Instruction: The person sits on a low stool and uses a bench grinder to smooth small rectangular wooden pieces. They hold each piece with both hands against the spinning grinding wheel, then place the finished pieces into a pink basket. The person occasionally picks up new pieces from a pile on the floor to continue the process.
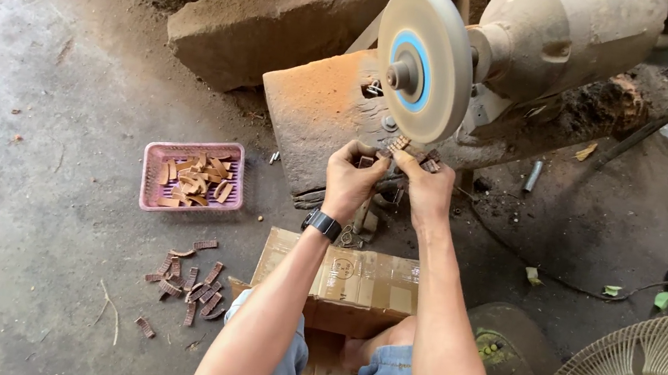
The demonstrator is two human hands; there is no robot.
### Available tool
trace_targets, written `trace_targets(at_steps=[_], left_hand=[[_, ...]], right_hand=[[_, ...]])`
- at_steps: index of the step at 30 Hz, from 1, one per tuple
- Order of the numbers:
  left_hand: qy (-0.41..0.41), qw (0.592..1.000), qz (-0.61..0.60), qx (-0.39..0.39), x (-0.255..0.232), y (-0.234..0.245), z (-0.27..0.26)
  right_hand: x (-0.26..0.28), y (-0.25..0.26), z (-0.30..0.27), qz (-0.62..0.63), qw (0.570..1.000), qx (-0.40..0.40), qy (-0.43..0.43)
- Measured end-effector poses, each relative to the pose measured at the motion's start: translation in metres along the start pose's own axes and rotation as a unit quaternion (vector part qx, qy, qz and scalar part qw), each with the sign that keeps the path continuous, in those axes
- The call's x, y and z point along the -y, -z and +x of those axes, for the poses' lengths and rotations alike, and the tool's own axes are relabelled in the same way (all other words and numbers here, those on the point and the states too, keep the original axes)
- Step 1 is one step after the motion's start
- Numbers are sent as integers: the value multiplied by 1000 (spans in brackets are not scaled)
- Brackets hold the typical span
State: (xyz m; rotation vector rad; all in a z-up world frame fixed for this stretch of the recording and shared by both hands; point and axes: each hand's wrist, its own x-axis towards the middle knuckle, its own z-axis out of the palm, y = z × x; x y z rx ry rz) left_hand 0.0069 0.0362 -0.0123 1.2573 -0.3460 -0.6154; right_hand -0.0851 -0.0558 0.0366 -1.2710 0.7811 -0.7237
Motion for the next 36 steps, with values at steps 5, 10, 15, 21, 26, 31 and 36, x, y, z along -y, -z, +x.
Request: trace_targets(at_steps=[5, 10, 15, 21, 26, 31, 36], left_hand=[[-92, 979, 180, 18, -33, 0, -14], [-211, 951, 220, 43, -9, 1, -6], [-49, 996, 79, 10, 0, -7, 2], [117, 983, -143, 9, 0, -35, 7], [118, 975, -190, 17, 3, -50, 15], [83, 982, -170, -16, 1, -27, 13], [62, 989, -128, -41, -13, -4, 2]], right_hand=[[0, 12, -4, -13, 1000, -8, -16], [-10, 29, -8, -216, 974, 55, -43], [2, 28, -12, -75, 997, -1, 23], [-17, 30, 4, 32, 994, -87, 56], [-17, 19, 23, 114, 980, -153, 58], [-42, 3, 31, 126, 983, -125, 51], [-23, -13, 16, 51, 997, -49, 14]])
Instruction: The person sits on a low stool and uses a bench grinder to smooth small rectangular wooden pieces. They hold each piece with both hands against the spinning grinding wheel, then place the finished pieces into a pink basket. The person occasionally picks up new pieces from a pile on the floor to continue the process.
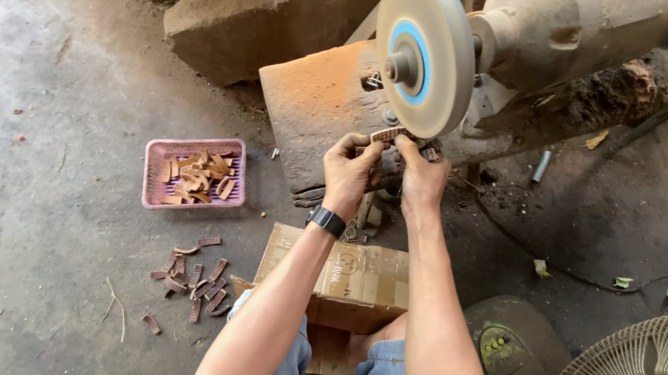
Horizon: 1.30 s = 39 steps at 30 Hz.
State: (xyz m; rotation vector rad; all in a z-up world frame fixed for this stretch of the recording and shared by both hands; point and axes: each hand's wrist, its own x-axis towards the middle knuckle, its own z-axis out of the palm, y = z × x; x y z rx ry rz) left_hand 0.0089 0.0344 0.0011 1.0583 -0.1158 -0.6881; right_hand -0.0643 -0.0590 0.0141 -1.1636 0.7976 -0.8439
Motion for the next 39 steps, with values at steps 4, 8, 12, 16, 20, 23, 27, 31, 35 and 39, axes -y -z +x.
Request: trace_targets(at_steps=[4, 8, 12, 16, 20, 23, 27, 31, 35, 39], left_hand=[[-165, 977, 136, -6, 7, 5, -6], [-242, 942, 231, 22, 22, -3, 0], [-33, 990, 121, 60, 4, -29, 2], [2, 994, 87, 60, 1, -25, 0], [-23, 993, 104, 57, 7, -7, -3], [-25, 992, 113, 51, 10, -8, -4], [4, 995, 96, 41, 3, -26, -1], [9, 996, 77, 44, 5, -25, 5], [-3, 995, 95, 38, 12, -4, 4], [-32, 990, 123, 58, 23, 5, -3]], right_hand=[[2, 8, -4, -68, 998, -2, 7], [15, 22, -7, 12, 1000, 7, 8], [44, 21, -11, 38, 999, 18, 20], [27, 25, -8, 6, 999, 9, 35], [22, 20, -14, -6, 999, 32, 39], [23, 21, -15, -15, 998, 42, 36], [26, 24, -8, -25, 999, 16, 29], [36, 16, -9, -12, 998, 27, 56], [19, 16, -13, -46, 997, 36, 49], [23, 14, -20, -41, 998, 36, 33]])
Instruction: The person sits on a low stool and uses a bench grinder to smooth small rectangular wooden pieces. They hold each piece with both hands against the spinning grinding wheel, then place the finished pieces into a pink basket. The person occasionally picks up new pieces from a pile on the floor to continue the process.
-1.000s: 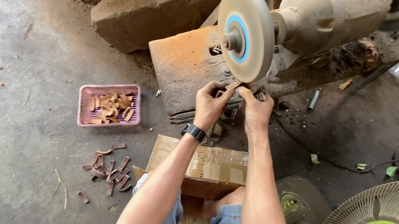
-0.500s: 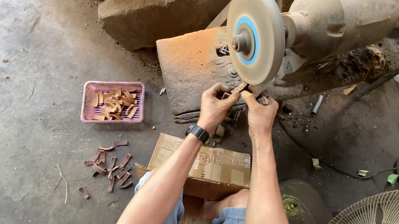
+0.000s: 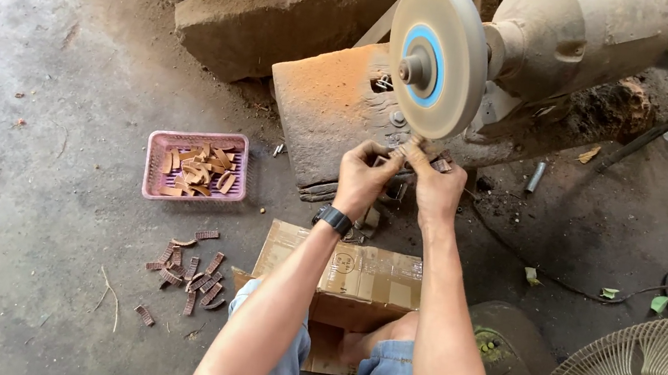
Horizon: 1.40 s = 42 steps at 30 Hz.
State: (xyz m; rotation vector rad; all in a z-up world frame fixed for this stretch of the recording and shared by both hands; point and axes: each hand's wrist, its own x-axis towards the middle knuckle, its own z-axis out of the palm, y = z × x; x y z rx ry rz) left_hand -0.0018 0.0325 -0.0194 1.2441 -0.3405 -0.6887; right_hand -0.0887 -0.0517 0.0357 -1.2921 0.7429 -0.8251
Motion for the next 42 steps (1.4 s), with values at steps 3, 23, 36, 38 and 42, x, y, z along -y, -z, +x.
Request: trace_targets(at_steps=[3, 23, 36, 38, 42], left_hand=[[28, 997, 41, 51, -14, -6, -12], [35, 947, 317, 26, -21, -10, -9], [73, 992, 92, 46, -26, -9, -7], [83, 995, 50, 35, -23, -9, -4], [95, 995, -41, -8, -13, -8, 6]], right_hand=[[-20, 21, 8, 55, 995, -39, -74], [6, 47, -1, -189, 938, 245, -156], [1, 44, 8, -65, 997, -31, -39], [0, 44, 8, -56, 997, -42, -31], [-3, 40, 8, -40, 995, -51, -76]])
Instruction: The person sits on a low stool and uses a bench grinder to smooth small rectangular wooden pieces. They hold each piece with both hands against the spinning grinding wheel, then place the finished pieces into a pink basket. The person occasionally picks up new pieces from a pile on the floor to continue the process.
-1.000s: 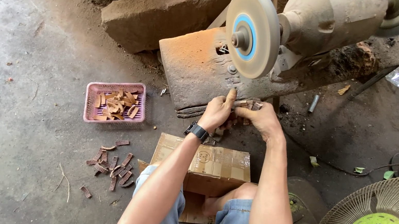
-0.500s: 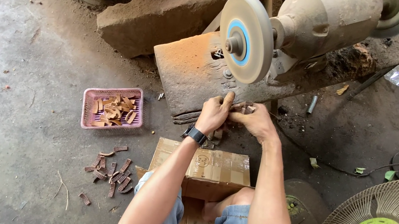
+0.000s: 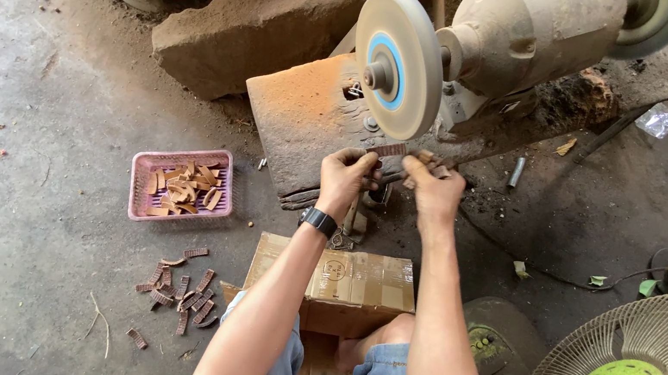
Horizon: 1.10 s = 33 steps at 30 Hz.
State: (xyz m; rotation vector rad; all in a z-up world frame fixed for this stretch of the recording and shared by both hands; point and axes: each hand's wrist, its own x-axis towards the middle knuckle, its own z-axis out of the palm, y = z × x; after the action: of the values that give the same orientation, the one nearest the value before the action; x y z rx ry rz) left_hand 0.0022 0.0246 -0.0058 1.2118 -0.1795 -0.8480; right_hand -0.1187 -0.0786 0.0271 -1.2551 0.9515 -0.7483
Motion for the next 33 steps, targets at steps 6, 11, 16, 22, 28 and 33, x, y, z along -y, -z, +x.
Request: trace_targets(at_steps=[6, 11, 16, 22, 28, 33], left_hand=[[-4, 1000, -2, 5, -4, -8, 0], [-4, 1000, -20, 8, -13, -10, -3], [6, 990, -140, -3, -3, -6, 8], [7, 984, -177, -15, 15, -25, 25], [3, 984, -174, 44, 17, -35, 24], [-53, 986, -159, 12, 14, -12, 20]], right_hand=[[-2, -23, -5, 62, 994, -18, 92], [2, -37, -4, 89, 992, -53, 69], [-17, -52, 9, 141, 986, -66, 63], [-12, -42, 15, 194, 976, -77, 62], [2, -38, 12, 122, 970, -145, 151], [-21, -53, 18, 210, 971, -81, 81]])
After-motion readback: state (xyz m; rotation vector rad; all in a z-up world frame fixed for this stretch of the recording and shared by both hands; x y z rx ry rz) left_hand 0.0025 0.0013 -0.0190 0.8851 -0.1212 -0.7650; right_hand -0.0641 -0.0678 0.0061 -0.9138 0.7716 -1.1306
